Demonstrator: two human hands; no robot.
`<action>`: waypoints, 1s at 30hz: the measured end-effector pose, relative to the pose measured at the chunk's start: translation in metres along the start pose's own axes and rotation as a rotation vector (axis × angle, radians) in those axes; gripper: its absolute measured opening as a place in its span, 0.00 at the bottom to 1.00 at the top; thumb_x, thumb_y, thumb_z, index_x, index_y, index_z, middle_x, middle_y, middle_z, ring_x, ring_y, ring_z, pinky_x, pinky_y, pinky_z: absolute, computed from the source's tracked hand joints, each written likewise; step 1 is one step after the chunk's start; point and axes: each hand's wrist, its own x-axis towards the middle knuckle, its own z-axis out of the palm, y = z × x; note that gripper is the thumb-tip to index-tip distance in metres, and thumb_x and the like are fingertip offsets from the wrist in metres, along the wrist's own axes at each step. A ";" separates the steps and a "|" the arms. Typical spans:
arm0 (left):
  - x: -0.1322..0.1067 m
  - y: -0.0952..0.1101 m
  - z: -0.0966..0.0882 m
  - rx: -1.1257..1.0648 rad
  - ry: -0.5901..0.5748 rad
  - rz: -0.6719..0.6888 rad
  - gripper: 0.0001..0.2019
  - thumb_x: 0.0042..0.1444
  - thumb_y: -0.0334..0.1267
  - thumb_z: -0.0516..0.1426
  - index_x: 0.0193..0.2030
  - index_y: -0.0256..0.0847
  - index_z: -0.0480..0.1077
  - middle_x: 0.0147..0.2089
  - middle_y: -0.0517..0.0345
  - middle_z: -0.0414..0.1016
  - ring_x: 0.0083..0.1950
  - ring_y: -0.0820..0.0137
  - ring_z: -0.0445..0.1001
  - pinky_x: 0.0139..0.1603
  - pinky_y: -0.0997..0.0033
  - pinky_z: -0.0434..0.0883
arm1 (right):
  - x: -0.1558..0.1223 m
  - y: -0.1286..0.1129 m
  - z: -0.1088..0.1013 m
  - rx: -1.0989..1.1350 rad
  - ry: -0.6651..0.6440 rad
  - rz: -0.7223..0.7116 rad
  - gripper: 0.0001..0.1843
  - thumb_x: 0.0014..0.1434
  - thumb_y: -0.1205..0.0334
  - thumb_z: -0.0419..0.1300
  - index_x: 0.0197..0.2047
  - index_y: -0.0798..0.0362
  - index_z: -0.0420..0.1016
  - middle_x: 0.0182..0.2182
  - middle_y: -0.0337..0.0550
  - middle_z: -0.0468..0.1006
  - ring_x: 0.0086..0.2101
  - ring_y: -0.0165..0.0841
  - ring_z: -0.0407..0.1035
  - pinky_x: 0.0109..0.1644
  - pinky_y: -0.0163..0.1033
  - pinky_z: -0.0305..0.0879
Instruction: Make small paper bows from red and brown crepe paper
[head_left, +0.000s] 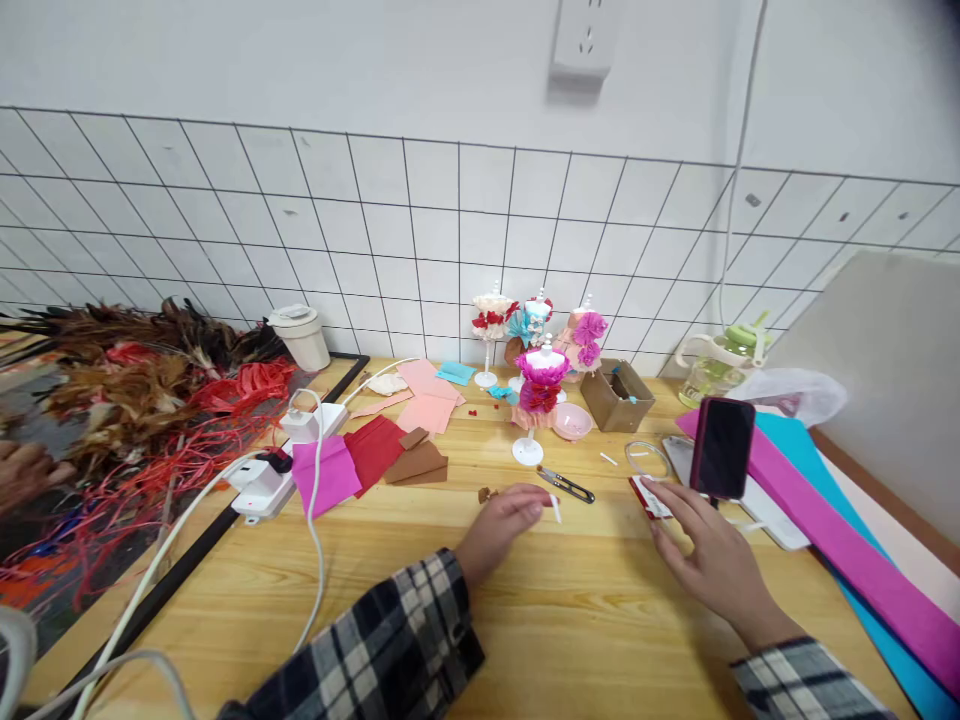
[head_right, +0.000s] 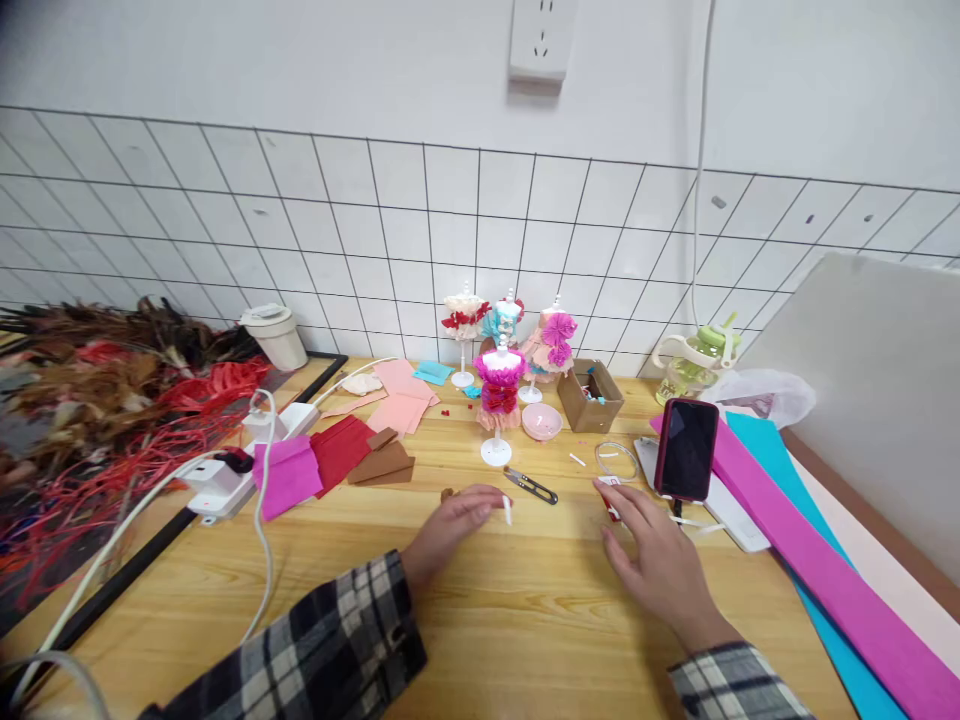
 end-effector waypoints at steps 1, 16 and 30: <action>-0.001 0.000 -0.016 -0.067 0.031 -0.024 0.17 0.57 0.48 0.55 0.43 0.40 0.78 0.51 0.48 0.74 0.55 0.62 0.69 0.59 0.62 0.61 | 0.008 -0.015 -0.001 0.042 0.009 -0.055 0.27 0.59 0.59 0.53 0.62 0.49 0.60 0.48 0.48 0.75 0.46 0.39 0.70 0.48 0.44 0.67; 0.002 -0.018 -0.064 -0.466 0.251 0.010 0.21 0.42 0.28 0.53 0.44 0.36 0.78 0.54 0.50 0.75 0.63 0.58 0.61 0.63 0.59 0.53 | 0.091 -0.124 0.093 0.235 0.394 -0.339 0.15 0.58 0.64 0.60 0.50 0.49 0.72 0.39 0.43 0.78 0.38 0.35 0.67 0.45 0.41 0.63; -0.003 -0.015 -0.058 -0.198 0.139 0.045 0.22 0.44 0.31 0.52 0.47 0.38 0.76 0.54 0.51 0.73 0.59 0.59 0.65 0.60 0.60 0.59 | 0.087 -0.122 0.085 0.291 0.434 -0.291 0.07 0.57 0.63 0.61 0.39 0.46 0.77 0.35 0.40 0.79 0.35 0.33 0.67 0.42 0.41 0.60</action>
